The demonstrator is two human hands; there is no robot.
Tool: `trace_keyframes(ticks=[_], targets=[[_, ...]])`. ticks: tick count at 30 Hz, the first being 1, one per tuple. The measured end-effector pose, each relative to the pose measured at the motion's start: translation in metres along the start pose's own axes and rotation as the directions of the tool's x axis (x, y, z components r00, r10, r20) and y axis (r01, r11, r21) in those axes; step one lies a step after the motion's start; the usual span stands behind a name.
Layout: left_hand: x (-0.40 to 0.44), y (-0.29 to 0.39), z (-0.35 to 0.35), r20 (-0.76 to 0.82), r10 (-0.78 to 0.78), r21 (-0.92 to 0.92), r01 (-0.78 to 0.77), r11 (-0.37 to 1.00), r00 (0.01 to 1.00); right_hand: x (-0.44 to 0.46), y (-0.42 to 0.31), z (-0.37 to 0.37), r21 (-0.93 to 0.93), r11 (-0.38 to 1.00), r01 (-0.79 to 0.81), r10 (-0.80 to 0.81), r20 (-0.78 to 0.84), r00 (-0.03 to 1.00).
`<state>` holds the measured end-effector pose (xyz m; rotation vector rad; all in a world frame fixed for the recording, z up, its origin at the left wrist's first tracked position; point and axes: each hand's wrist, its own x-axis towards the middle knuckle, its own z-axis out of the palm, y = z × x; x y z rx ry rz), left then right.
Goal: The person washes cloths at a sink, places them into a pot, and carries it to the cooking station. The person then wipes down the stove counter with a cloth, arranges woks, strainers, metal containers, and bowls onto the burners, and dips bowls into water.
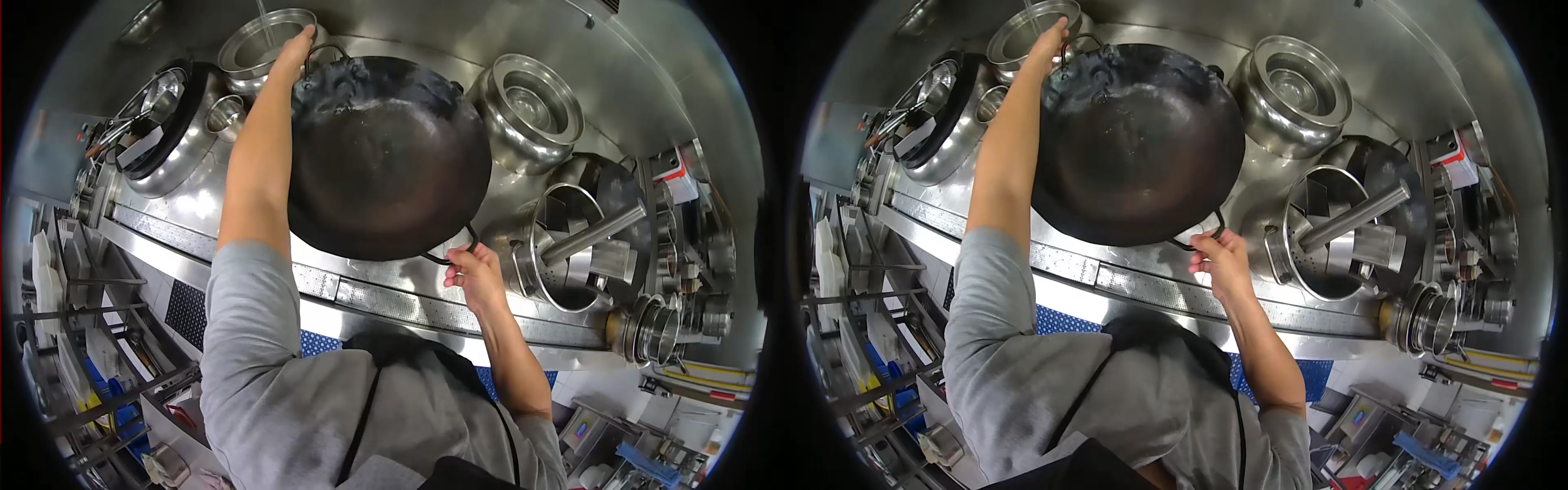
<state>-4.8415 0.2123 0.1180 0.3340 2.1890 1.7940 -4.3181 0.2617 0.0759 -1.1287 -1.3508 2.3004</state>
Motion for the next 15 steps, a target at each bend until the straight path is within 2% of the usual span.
trace_keyframes(ticks=[3,4,6,8,10,12,13,14,15], targets=[[0.006,0.003,0.017,-0.023,0.064,0.086,-0.062,0.994,0.998,-0.006,-0.001,0.023,-0.047,0.997,-0.060,0.062,0.036,0.997],[-0.010,0.014,0.019,0.086,0.119,-0.030,-0.116,0.993,0.989,-0.004,-0.001,0.031,0.007,0.998,-0.058,0.058,0.026,0.998],[-0.100,0.051,0.013,0.270,0.247,-0.278,-0.170,0.945,0.931,0.000,-0.006,0.049,0.024,0.998,-0.052,0.052,0.023,0.998],[-0.155,0.044,-0.002,0.550,0.329,-0.171,-0.282,0.944,0.768,0.010,0.002,0.066,0.062,0.995,-0.078,0.073,0.078,0.994],[-0.236,0.035,-0.007,0.659,0.326,-0.145,-0.311,0.939,0.677,0.022,0.022,0.078,0.047,0.988,-0.145,0.140,0.107,0.984],[-0.281,-0.010,-0.002,0.690,0.357,-0.094,-0.411,0.907,0.630,0.044,0.049,0.083,-0.065,0.969,-0.240,0.248,0.176,0.953],[-0.303,-0.035,0.004,0.655,0.311,-0.037,-0.382,0.923,0.688,0.048,0.057,0.084,-0.126,0.951,-0.284,0.305,0.208,0.930],[-0.323,-0.055,0.011,0.615,0.266,0.017,-0.350,0.936,0.742,0.043,0.056,0.085,-0.218,0.941,-0.260,0.312,0.251,0.916],[-0.341,-0.069,0.017,0.589,0.264,0.114,-0.402,0.909,0.764,0.037,0.055,0.084,-0.308,0.924,-0.229,0.320,0.291,0.902]])
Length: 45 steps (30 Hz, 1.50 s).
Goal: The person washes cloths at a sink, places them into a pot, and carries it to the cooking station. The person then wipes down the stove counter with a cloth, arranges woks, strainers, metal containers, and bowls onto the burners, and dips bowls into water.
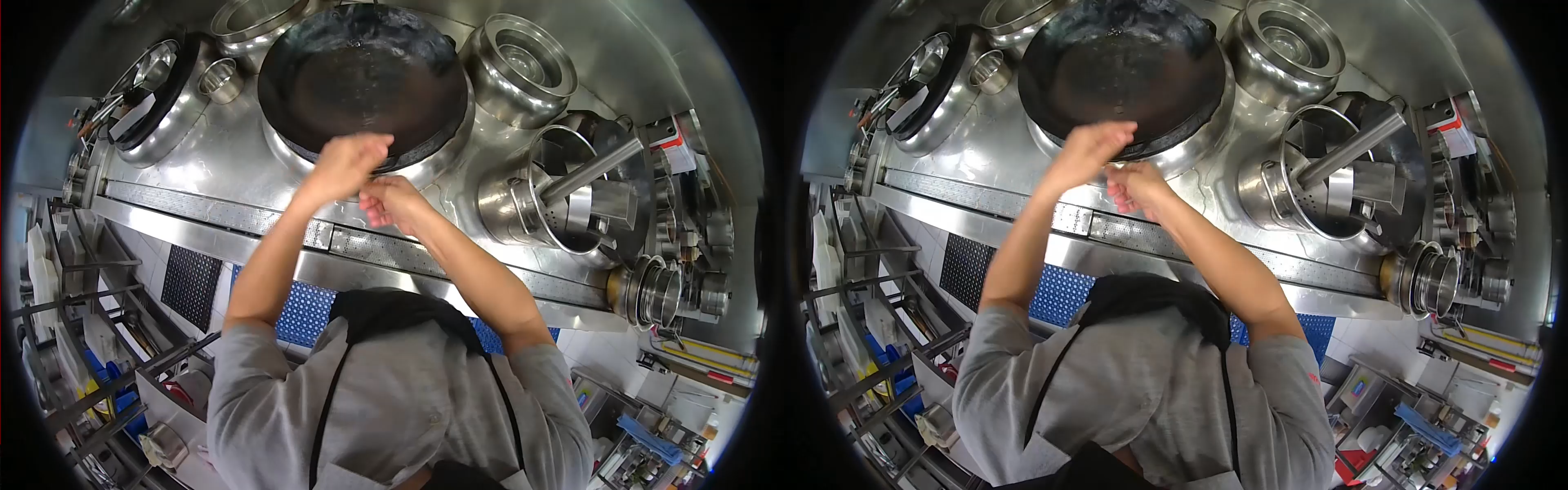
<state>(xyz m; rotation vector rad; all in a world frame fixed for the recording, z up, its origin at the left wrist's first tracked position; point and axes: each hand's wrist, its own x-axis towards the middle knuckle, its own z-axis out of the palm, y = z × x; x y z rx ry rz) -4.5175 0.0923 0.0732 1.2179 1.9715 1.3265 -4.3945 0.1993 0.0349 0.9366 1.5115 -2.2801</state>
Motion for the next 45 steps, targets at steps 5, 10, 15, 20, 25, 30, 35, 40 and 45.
trace_keyframes(ticks=[5,10,15,20,25,30,35,40,45], targets=[[-0.024,-0.015,0.045,-0.123,0.216,0.451,-0.140,0.882,0.969,-0.042,0.023,-0.025,-0.261,0.965,0.017,0.015,0.121,0.993],[-0.028,0.005,0.032,-0.180,0.279,0.558,-0.135,0.819,0.943,-0.076,0.033,-0.063,-0.309,0.949,0.059,-0.032,0.089,0.995],[-0.036,0.097,-0.036,-0.218,0.312,0.459,-0.184,0.869,0.925,-0.106,0.039,-0.081,-0.381,0.912,0.152,-0.091,0.173,0.981],[0.013,0.163,-0.113,-0.204,0.192,0.391,-0.100,0.915,0.960,-0.127,0.008,-0.077,-0.426,0.857,0.289,-0.217,0.211,0.953],[0.012,0.190,-0.122,-0.163,0.056,0.308,-0.003,0.952,0.985,-0.147,-0.009,-0.081,-0.404,0.845,0.351,-0.308,0.167,0.936],[-0.027,0.158,-0.087,-0.258,0.311,0.522,-0.139,0.841,0.915,-0.153,0.018,-0.099,-0.434,0.830,0.350,-0.302,0.177,0.937],[-0.059,0.066,-0.021,-0.318,0.263,0.558,-0.044,0.829,0.911,-0.143,0.089,-0.108,-0.358,0.899,0.253,-0.215,0.142,0.966],[-0.026,-0.030,0.019,-0.263,0.313,0.667,-0.063,0.743,0.912,-0.151,0.132,-0.113,-0.495,0.838,0.229,-0.262,0.002,0.965],[-0.022,-0.059,0.027,-0.274,0.299,0.678,-0.037,0.734,0.914,-0.183,0.170,-0.140,-0.556,0.788,0.265,-0.415,-0.163,0.895]])
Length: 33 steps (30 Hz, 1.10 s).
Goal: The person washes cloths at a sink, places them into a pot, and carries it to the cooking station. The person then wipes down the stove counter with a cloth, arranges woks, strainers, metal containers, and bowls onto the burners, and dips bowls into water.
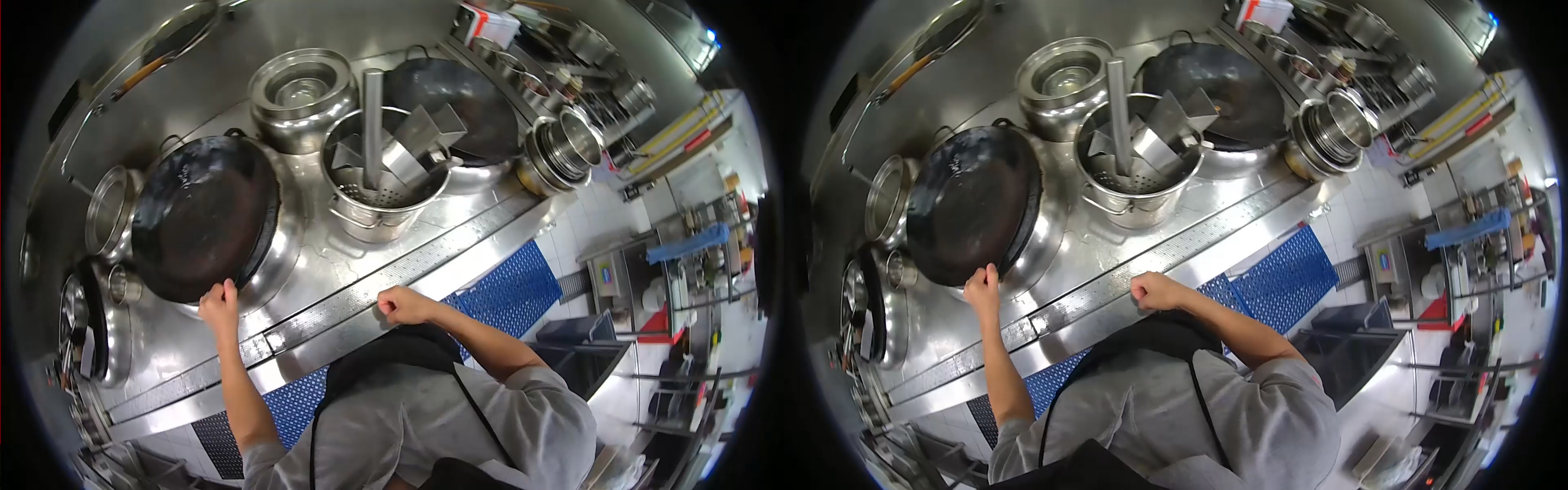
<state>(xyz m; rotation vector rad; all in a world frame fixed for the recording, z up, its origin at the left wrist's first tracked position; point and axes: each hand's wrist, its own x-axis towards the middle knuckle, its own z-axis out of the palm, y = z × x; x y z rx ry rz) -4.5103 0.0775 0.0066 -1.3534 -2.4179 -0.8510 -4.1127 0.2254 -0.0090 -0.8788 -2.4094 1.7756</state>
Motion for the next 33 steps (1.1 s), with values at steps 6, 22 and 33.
trace_keyframes(ticks=[6,22,33], targets=[[-0.001,0.018,-0.006,-0.010,-0.108,-0.070,0.107,0.992,0.994,-0.057,0.059,-0.048,0.443,0.884,-0.148,0.239,-0.155,0.959],[0.113,0.334,0.073,-0.062,0.086,-0.449,-0.104,0.887,0.994,0.010,-0.105,-0.336,-0.843,0.389,0.371,-0.805,-0.116,0.582],[0.101,0.364,0.104,0.024,-0.089,-0.555,0.087,0.827,0.996,0.068,-0.085,-0.342,-0.774,0.471,0.422,-0.439,0.210,0.874]])
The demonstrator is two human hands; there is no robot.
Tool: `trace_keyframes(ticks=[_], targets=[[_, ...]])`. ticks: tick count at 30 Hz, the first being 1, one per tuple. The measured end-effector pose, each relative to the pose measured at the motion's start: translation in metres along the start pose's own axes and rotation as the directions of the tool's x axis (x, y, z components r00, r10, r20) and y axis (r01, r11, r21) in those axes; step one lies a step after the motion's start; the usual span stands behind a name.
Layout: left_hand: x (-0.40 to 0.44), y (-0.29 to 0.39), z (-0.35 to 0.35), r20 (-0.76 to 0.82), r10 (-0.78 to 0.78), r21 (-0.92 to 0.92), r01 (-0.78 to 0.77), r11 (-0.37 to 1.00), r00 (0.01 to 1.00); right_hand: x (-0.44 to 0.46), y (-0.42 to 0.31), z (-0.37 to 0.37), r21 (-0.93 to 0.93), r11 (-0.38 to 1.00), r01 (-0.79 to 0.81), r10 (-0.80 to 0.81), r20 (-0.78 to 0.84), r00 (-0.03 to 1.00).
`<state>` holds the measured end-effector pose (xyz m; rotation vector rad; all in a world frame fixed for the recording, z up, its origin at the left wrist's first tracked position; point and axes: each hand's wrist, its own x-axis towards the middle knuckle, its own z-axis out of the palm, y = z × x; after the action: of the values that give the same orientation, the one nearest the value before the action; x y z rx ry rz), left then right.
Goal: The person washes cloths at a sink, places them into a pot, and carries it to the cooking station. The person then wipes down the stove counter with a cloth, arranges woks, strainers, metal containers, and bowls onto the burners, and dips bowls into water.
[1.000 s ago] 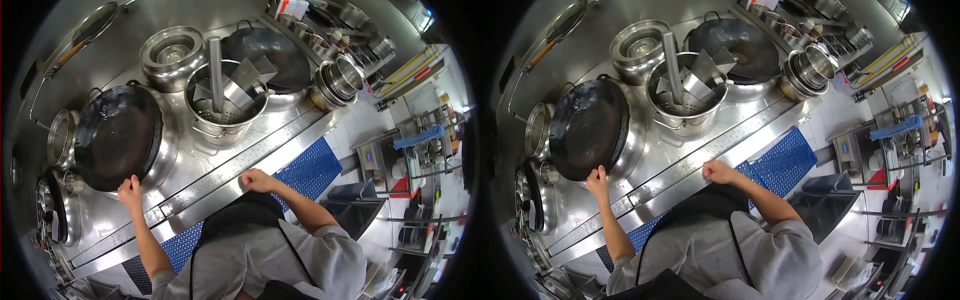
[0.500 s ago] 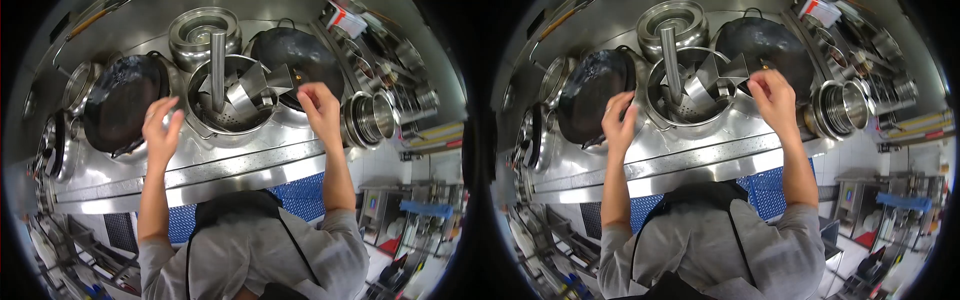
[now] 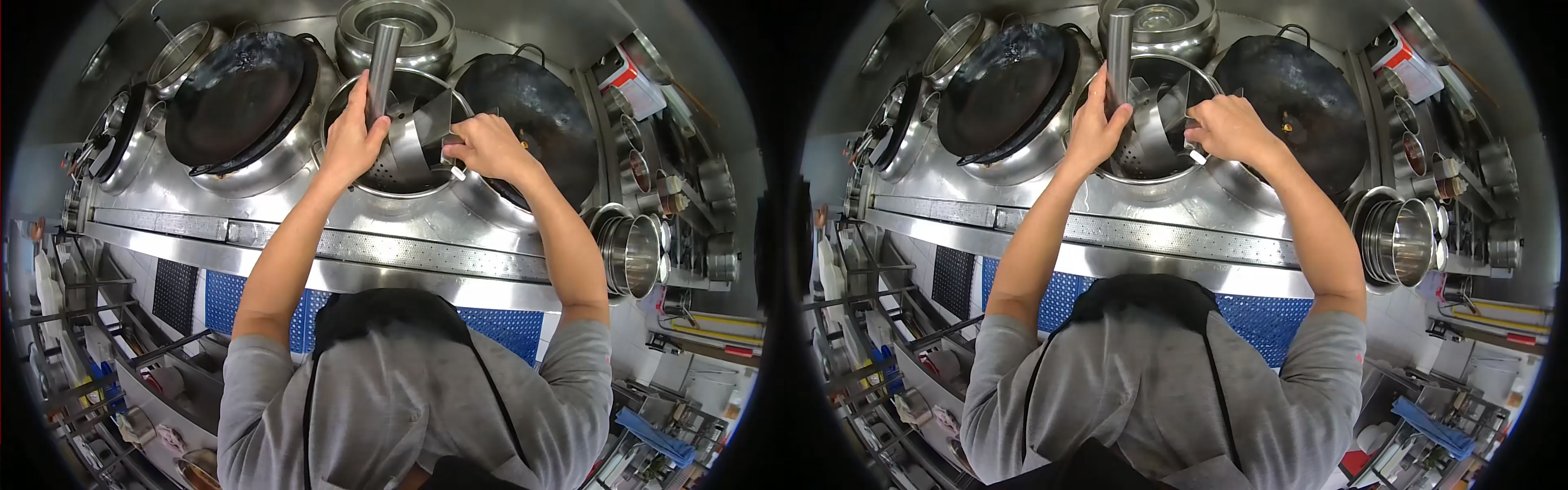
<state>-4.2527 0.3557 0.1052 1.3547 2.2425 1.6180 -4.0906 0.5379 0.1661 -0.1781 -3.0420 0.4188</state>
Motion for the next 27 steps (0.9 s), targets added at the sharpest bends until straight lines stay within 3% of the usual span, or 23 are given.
trace_keyframes(ticks=[3,6,7,9,10,11,13,15,18,24,25,26,27], targets=[[-0.004,-0.002,-0.003,-0.003,0.018,0.041,-0.018,0.999,1.000,0.003,-0.003,-0.015,-0.016,1.000,0.019,-0.018,0.040,0.999],[-0.013,-0.008,-0.009,-0.043,0.008,0.051,-0.006,0.999,0.999,-0.005,-0.016,-0.049,-0.056,0.994,0.089,-0.092,-0.045,0.995],[-0.015,-0.011,-0.009,-0.066,0.015,0.023,-0.014,1.000,0.998,-0.011,-0.015,-0.057,-0.034,0.991,0.126,-0.130,-0.168,0.977],[-0.021,-0.021,-0.012,-0.131,0.018,-0.025,-0.021,0.999,0.991,-0.025,-0.017,-0.087,-0.140,0.982,0.126,-0.146,-0.142,0.979],[-0.023,-0.026,-0.013,-0.156,0.046,-0.086,-0.060,0.994,0.987,-0.034,-0.006,-0.090,-0.113,0.976,0.184,-0.209,-0.275,0.938],[-0.026,-0.031,-0.012,-0.197,0.060,-0.140,-0.089,0.986,0.978,-0.043,-0.024,-0.112,-0.152,0.982,0.110,-0.146,-0.250,0.957],[-0.033,-0.025,-0.021,-0.213,0.061,-0.126,-0.089,0.988,0.975,-0.062,-0.046,-0.139,0.208,0.977,-0.047,0.103,-0.266,0.958],[-0.042,-0.021,-0.025,-0.249,0.055,-0.159,-0.097,0.982,0.967,-0.088,-0.024,-0.159,0.408,0.898,-0.167,0.300,-0.286,0.910],[-0.058,-0.020,-0.036,-0.294,0.002,-0.272,-0.086,0.958,0.956,-0.120,-0.005,-0.179,0.689,0.722,-0.070,0.461,-0.402,0.791],[-0.095,-0.035,-0.064,-0.298,-0.247,-0.579,0.031,0.815,0.922,-0.098,-0.052,-0.185,0.773,0.597,0.215,0.417,-0.528,0.740],[-0.098,-0.038,-0.072,-0.269,-0.330,-0.649,0.083,0.756,0.905,-0.081,-0.044,-0.181,0.792,0.583,0.180,0.467,-0.508,0.724],[-0.101,-0.042,-0.081,-0.229,-0.408,-0.713,0.133,0.689,0.884,-0.044,-0.073,-0.175,0.815,0.570,0.106,0.460,-0.424,0.780],[-0.106,-0.045,-0.087,-0.178,-0.480,-0.770,0.182,0.611,0.859,-0.008,-0.092,-0.162,0.834,0.531,0.151,0.437,-0.422,0.794]])
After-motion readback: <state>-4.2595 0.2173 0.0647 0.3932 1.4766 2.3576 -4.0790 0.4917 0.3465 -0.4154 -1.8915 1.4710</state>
